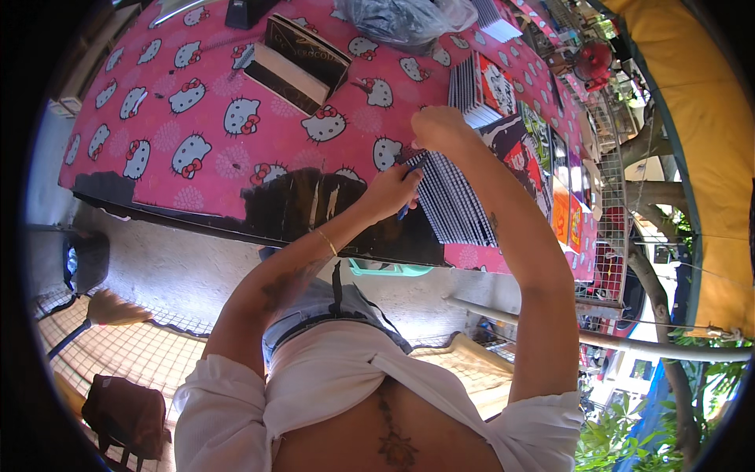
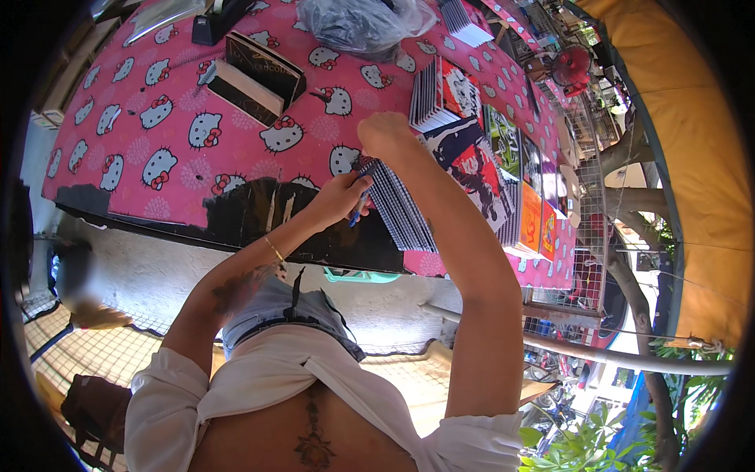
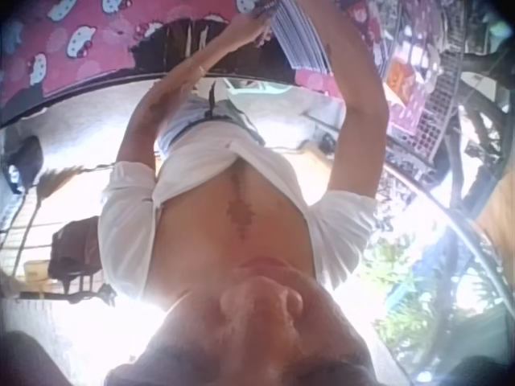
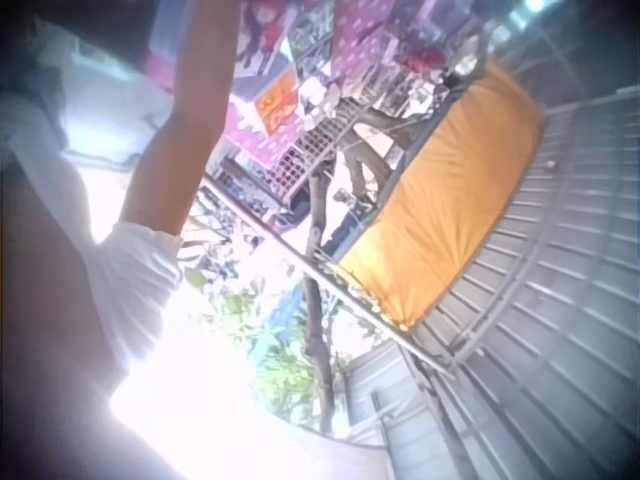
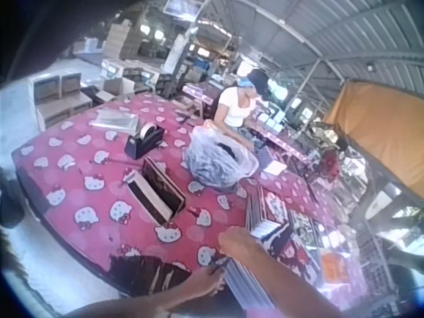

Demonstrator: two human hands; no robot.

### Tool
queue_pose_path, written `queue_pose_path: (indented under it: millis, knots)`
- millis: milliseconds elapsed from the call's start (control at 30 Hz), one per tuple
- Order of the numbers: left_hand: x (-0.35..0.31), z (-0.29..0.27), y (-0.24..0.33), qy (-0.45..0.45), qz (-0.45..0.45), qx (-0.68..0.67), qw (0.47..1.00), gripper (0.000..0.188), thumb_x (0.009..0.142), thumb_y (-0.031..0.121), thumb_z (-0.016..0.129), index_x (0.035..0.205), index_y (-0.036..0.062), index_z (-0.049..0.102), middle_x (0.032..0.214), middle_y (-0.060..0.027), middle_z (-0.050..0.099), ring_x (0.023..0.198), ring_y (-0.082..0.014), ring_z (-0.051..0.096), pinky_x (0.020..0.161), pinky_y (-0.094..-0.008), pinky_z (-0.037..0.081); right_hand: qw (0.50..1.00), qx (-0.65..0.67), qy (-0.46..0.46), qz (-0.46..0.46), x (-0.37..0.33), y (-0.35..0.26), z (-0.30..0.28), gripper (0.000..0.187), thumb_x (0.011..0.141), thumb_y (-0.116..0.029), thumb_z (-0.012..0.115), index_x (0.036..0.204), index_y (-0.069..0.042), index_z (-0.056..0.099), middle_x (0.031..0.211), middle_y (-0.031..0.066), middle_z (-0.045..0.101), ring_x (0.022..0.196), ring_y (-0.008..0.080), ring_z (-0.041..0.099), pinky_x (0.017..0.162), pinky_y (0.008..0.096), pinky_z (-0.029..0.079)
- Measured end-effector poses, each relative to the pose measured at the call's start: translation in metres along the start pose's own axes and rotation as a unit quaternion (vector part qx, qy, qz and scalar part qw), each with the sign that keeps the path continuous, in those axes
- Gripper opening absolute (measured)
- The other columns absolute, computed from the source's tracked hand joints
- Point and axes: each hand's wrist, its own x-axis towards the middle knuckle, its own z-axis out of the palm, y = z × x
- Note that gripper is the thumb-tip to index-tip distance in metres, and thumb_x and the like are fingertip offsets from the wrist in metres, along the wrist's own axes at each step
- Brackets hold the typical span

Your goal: The person organizes stacks of notebooks on a table, using a small blue tool to adjust the pages and spines before moving them into separate piles.

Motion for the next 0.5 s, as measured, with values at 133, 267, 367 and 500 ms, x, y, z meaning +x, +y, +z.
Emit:
queue_pose_path:
  millis: [133,267,367,500]
  knots:
    - [0.005,0.0,0.005,-0.009,-0.012,0.014,1.0,0.035,0.101,0.034,0.047,0.101,-0.0003,0.056,0.076,-0.0076,0.063,0.064,-0.0165,0.067,0.052,-0.03,0.054,1.0,-0.002,0.008,0.014,0.003,-0.001,0.006,0.02,0.078,-0.018,0.072,0.096,-0.008,0.075,0.1,0.0137,0.073,0.097,0.0319,0.07,0.078,0.0435,0.056]
    - [0.003,0.008,0.008,0.009,-0.014,0.001,1.0,0.033,0.101,0.031,0.044,0.103,0.0,0.055,0.076,-0.0085,0.06,0.059,-0.0154,0.064,0.048,-0.0299,0.053,1.0,0.0,0.014,0.015,0.007,0.002,0.015,0.02,0.077,-0.013,0.069,0.095,-0.008,0.075,0.1,0.0148,0.072,0.095,0.0327,0.07,0.079,0.0438,0.057]
    - [0.002,0.007,0.008,-0.004,-0.012,0.014,1.0,0.032,0.102,0.031,0.043,0.104,0.0005,0.055,0.075,-0.0088,0.059,0.057,-0.0152,0.062,0.046,-0.03,0.052,1.0,-0.002,0.001,-0.002,0.009,0.002,0.018,0.019,0.078,-0.009,0.065,0.094,-0.006,0.075,0.099,0.0165,0.072,0.094,0.0343,0.07,0.079,0.0436,0.057]
    - [-0.008,0.006,-0.004,-0.028,-0.004,0.059,0.998,0.033,0.102,0.03,0.043,0.104,0.0,0.055,0.077,-0.0091,0.06,0.059,-0.0158,0.064,0.046,-0.0304,0.051,0.999,0.009,0.031,0.01,0.007,0.002,0.022,0.02,0.08,-0.008,0.061,0.094,-0.003,0.074,0.098,0.0178,0.072,0.094,0.0349,0.07,0.079,0.043,0.057]
